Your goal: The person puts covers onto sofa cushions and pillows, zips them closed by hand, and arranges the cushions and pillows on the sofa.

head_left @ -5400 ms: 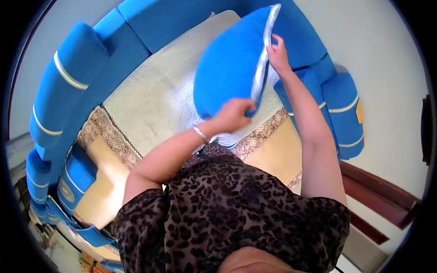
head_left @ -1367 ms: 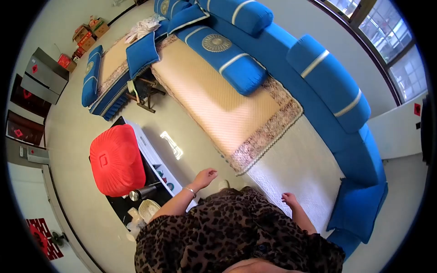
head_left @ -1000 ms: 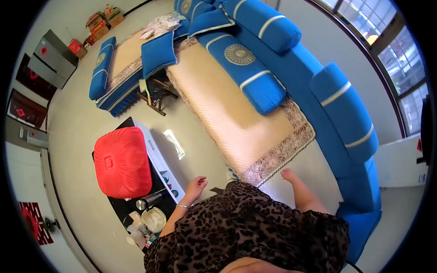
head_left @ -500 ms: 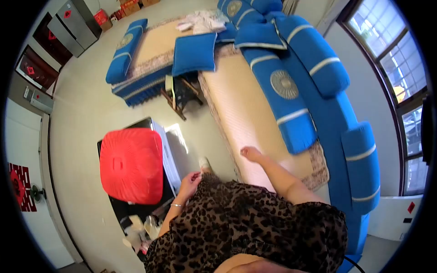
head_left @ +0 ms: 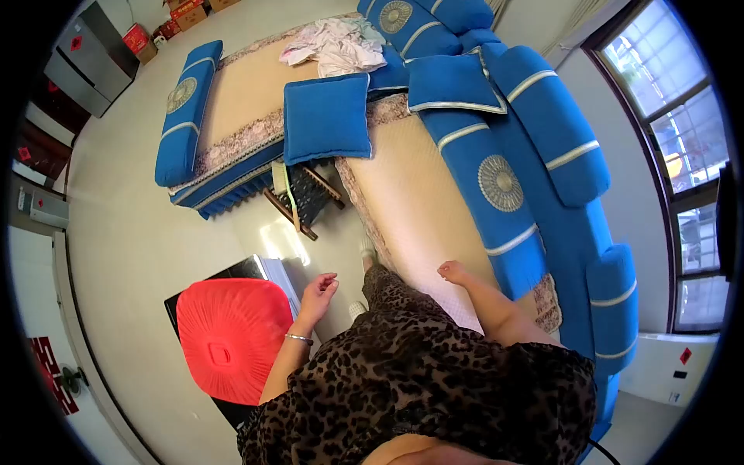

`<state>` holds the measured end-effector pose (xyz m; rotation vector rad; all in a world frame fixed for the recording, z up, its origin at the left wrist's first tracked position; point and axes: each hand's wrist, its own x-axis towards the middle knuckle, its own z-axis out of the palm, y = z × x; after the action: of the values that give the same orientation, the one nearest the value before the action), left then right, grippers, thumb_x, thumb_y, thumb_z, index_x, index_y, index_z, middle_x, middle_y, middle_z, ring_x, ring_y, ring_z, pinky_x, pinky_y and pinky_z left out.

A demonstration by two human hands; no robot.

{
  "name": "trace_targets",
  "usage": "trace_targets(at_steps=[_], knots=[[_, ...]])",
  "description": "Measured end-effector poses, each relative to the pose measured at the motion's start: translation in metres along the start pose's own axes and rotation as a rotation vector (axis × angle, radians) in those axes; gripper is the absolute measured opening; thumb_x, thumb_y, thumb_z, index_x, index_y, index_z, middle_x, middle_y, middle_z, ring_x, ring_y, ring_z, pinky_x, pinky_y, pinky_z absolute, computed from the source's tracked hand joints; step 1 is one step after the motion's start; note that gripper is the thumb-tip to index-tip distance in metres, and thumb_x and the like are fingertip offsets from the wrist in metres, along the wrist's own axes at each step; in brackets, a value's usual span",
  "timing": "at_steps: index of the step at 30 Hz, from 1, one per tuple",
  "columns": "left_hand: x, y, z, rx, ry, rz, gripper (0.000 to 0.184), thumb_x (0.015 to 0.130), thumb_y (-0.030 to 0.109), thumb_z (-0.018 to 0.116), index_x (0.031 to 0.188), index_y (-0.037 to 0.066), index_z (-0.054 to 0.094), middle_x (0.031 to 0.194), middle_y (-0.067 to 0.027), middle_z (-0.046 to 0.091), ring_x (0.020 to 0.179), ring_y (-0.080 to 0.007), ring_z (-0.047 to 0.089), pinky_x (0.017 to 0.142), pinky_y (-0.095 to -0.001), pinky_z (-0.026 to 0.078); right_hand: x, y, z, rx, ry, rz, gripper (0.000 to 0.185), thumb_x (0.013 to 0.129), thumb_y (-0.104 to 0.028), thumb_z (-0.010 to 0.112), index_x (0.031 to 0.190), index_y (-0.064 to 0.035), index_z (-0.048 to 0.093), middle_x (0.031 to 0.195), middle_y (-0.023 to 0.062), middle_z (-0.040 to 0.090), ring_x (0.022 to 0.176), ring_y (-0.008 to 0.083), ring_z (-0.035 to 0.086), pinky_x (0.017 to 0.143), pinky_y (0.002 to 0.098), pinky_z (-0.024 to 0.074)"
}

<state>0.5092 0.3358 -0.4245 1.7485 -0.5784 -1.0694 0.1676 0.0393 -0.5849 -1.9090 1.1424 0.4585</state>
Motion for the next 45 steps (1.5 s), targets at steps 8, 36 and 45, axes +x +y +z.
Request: trace_targets(at_steps=[8, 36, 45], knots=[[0.115, 0.025, -0.032, 0.024, 0.005, -0.207, 0.031, 0.089, 0.021, 0.059, 0.11, -0.002, 0.057, 0.091, -0.0054, 0.061, 0.085, -0.0116, 0.056, 0.077, -0.0253, 0.045, 0.227, -0.095, -0.087, -0.239, -0.092, 0.017, 0.051, 0.084, -0.048, 0.05, 0.105, -0.0029, 0.063, 0.113, 0.0178, 0.059, 0.106, 0.0328, 0.055, 0.092, 0.0394, 0.0423], [0.391, 0.097, -0.028, -0.99, 0.096, -0.662, 0.088, 0.084, 0.064, 0.044, 0.142, 0.006, 0.014, 0.143, -0.0149, 0.028, 0.13, -0.0339, 0.029, 0.105, -0.0478, 0.025, 0.447, -0.439, -0.162, 1.25, -0.02, -0.086, 0.056, 0.083, -0.035, 0.063, 0.119, 0.0054, 0.051, 0.11, 0.0179, 0.06, 0.1, 0.0271, 0.058, 0.086, 0.0369, 0.0471], [0.452, 0.14, 0.005, -0.962, 0.177, -0.675, 0.047, 0.087, 0.032, 0.052, 0.123, 0.002, 0.048, 0.122, -0.0124, 0.055, 0.11, -0.0292, 0.054, 0.096, -0.0442, 0.042, 0.312, -0.381, -0.19, 1.31, -0.195, -0.143, 0.052, 0.088, -0.04, 0.054, 0.119, 0.0019, 0.051, 0.115, 0.0109, 0.057, 0.105, 0.0212, 0.054, 0.091, 0.0349, 0.0428]])
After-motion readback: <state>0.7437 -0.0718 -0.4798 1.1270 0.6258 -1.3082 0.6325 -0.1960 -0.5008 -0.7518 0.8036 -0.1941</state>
